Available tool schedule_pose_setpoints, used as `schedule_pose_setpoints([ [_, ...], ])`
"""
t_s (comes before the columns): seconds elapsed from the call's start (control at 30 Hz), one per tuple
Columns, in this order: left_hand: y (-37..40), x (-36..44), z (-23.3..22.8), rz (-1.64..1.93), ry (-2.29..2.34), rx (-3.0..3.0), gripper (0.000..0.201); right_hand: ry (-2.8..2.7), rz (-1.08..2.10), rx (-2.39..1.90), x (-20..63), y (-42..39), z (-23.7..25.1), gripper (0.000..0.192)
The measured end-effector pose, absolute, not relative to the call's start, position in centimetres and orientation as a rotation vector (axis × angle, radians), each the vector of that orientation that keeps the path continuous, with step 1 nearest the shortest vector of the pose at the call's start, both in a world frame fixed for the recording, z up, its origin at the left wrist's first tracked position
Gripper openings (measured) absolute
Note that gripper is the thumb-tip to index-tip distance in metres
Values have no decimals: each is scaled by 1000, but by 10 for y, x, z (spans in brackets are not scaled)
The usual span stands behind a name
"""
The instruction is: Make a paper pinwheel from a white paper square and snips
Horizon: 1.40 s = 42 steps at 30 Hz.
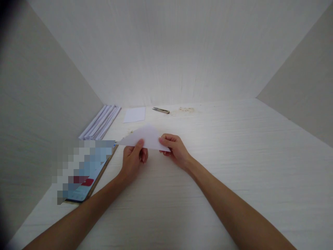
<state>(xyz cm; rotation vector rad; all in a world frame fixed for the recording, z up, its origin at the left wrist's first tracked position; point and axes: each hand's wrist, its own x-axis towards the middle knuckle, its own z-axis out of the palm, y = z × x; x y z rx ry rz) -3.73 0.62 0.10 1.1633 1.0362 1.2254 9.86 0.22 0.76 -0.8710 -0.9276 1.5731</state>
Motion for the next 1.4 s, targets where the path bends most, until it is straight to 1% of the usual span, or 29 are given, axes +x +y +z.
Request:
schedule_pose_setpoints([
  [0.13,11,-39,3,1344,1099,1083,40,-1086,1610,-861,98,1,5,29],
  [0.43,9,-37,2,1238,1049,1080,41,-896,1588,-800,100,4,4,26],
  [0.63,9,-37,5,1205,1093,1139,41,-872,1465,-859,100,6,4,12],
  [0.8,10,-38,4,1152,1052,1206,40,-1056,1461,-905,96,3,3,11],
  [0.93,8,-37,3,1165,1007,1217,29,-1257,1299,-1015,91,-1,3,8],
  [1.0,5,-36,3,1165,940,1312,33,-1342,1188,-1044,90,-2,3,7],
  [1.13,1,-34,1,1103,777,1545,46,-1363,1057,-1041,92,-3,5,17],
  [1.3,2,-33,-6,973,890,1644,79,-1317,1073,-1097,91,-4,9,12],
  [1.4,2,-34,-7,901,925,1698,89,-1305,1087,-1093,91,-4,8,12],
])
